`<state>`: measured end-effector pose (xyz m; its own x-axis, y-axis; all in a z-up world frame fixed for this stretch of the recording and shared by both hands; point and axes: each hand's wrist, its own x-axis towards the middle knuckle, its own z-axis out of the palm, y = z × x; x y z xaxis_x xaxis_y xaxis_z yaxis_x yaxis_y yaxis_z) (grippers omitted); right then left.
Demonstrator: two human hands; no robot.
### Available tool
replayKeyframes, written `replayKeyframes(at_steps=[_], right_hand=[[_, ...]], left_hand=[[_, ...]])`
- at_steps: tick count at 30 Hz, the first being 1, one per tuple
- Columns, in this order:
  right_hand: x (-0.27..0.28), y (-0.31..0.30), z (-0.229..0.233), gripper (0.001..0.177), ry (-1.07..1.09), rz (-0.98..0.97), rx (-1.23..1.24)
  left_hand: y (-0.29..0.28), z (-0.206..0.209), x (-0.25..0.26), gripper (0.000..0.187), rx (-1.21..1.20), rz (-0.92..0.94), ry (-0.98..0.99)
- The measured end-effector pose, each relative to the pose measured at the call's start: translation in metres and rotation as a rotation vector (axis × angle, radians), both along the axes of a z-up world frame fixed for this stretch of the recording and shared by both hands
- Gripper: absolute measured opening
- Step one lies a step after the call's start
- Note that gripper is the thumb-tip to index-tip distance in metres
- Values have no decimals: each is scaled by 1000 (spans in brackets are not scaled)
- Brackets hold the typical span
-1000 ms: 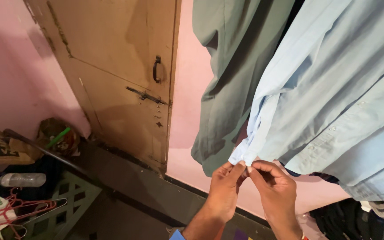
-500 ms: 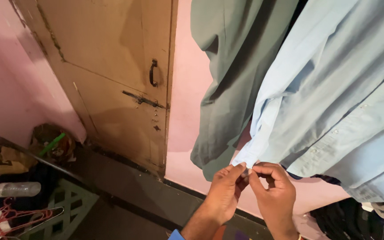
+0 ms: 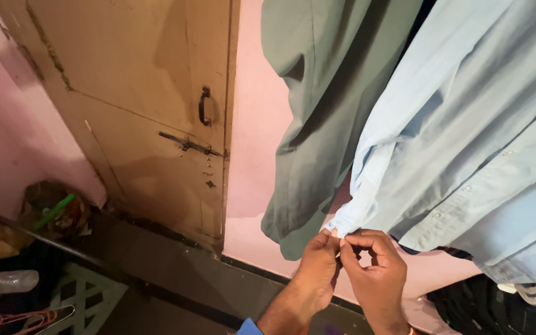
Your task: The person buttons the cuffs and front placket of a light blue shirt hanging on a rack. Then the person picks up a plaid shirt, places it on a red hanger, and buttons its collar and front placket while it remains on the hanger.
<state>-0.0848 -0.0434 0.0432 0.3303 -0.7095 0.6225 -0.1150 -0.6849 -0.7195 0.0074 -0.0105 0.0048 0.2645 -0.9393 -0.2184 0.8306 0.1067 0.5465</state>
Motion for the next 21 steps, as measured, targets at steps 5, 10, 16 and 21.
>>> replayKeyframes(at_steps=[5,10,16,21], right_hand=[[1,2,11,14,72,21,-33],[0,10,24,13,139,-75,6],[-6,13,26,15,171,-83,-74],[-5,18,29,17,217,-78,-92]], left_hand=[[-4,0,-3,31,-65,72,-57],[-2,4,-10,31,-57,91,-120],[2,3,-18,31,-45,168,-181],[5,-1,-23,29,13,231,-207]])
